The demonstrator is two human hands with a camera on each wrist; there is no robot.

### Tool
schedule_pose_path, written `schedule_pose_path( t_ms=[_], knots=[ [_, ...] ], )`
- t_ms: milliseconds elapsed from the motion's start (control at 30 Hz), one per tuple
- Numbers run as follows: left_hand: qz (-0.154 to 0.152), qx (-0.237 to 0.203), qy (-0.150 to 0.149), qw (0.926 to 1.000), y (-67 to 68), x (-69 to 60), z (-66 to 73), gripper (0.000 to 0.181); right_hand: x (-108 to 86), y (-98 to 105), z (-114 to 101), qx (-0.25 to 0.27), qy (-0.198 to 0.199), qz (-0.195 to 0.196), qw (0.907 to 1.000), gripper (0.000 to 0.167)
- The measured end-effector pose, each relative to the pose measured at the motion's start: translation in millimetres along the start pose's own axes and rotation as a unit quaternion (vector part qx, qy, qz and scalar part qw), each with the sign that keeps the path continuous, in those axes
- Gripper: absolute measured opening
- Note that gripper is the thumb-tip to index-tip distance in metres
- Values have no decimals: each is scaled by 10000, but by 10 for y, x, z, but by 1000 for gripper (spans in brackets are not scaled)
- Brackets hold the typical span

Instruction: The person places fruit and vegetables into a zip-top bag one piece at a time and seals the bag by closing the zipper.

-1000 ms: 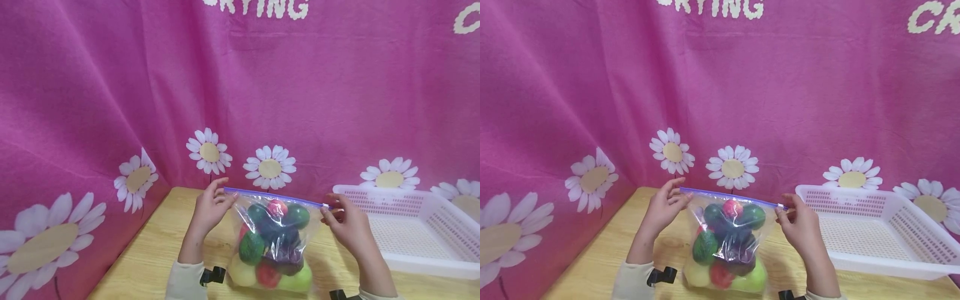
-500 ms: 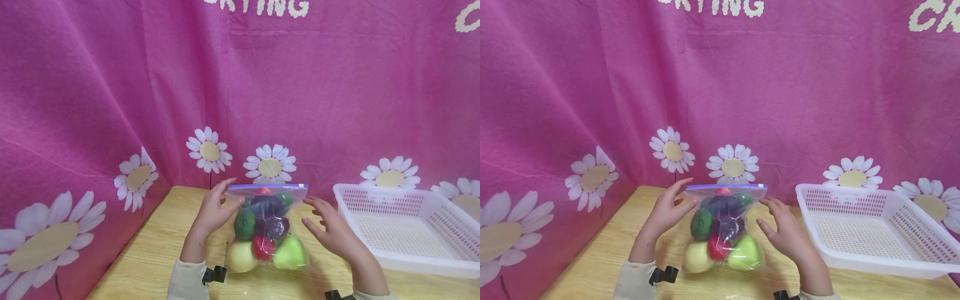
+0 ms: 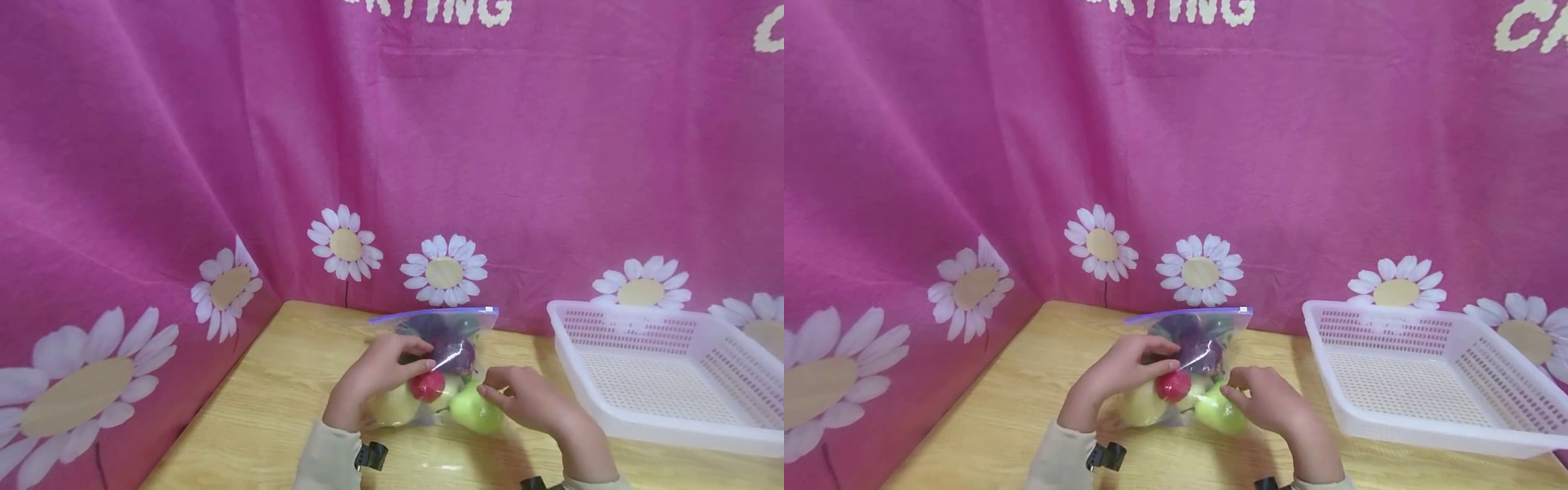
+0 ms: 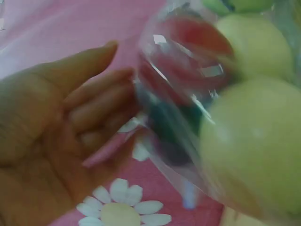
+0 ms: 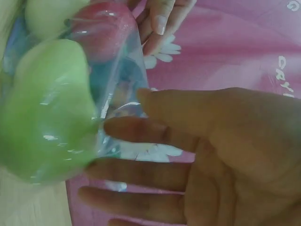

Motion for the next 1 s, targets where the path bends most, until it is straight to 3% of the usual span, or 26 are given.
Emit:
schedule_pose_path(
  t_ms=[67,167,267,333,433,533,633,700,800,867,1000],
  knots=[
    [331,126,-94,9993,58,18,12,35,-11,34,32,-82,-107,99,9999,13],
    [700,543,44,9961,98,21,-49,47,-12,160,15,-348,-134,787,9962,13],
    [582,789,202,9950,17,28,-100,58,-9,269,-58,-515,7,1500,9874,31],
    [339,942,152,9949,-81,43,-71,59,8,271,-120,-522,211,1633,9850,45],
    [27,1332,-74,9911,-202,67,56,58,51,188,-174,-597,380,1363,9881,54],
    [-321,1605,-139,9864,-277,67,158,53,68,93,-141,-787,210,845,9931,54],
    [-639,1371,-129,9884,-300,58,229,38,30,80,-60,-1029,-19,504,9934,47],
    [-714,1064,-197,9916,-296,63,265,30,-13,123,-18,-987,-63,480,9939,41],
    [-628,914,-205,9936,-275,71,254,40,-69,203,-4,-886,68,579,9944,33],
    [-523,865,-35,9949,-240,58,183,54,-85,225,-42,-723,227,614,9952,31],
    [-369,611,829,9940,-100,-54,-109,73,-34,167,-213,-525,647,627,9945,35]
  ],
)
Point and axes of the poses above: each hand's wrist, its own x-axis towards the middle knuckle, its own y-axis out of the back of the hand, z = x × y, the point moved 10 cm from there along x, towards the middle knuckle
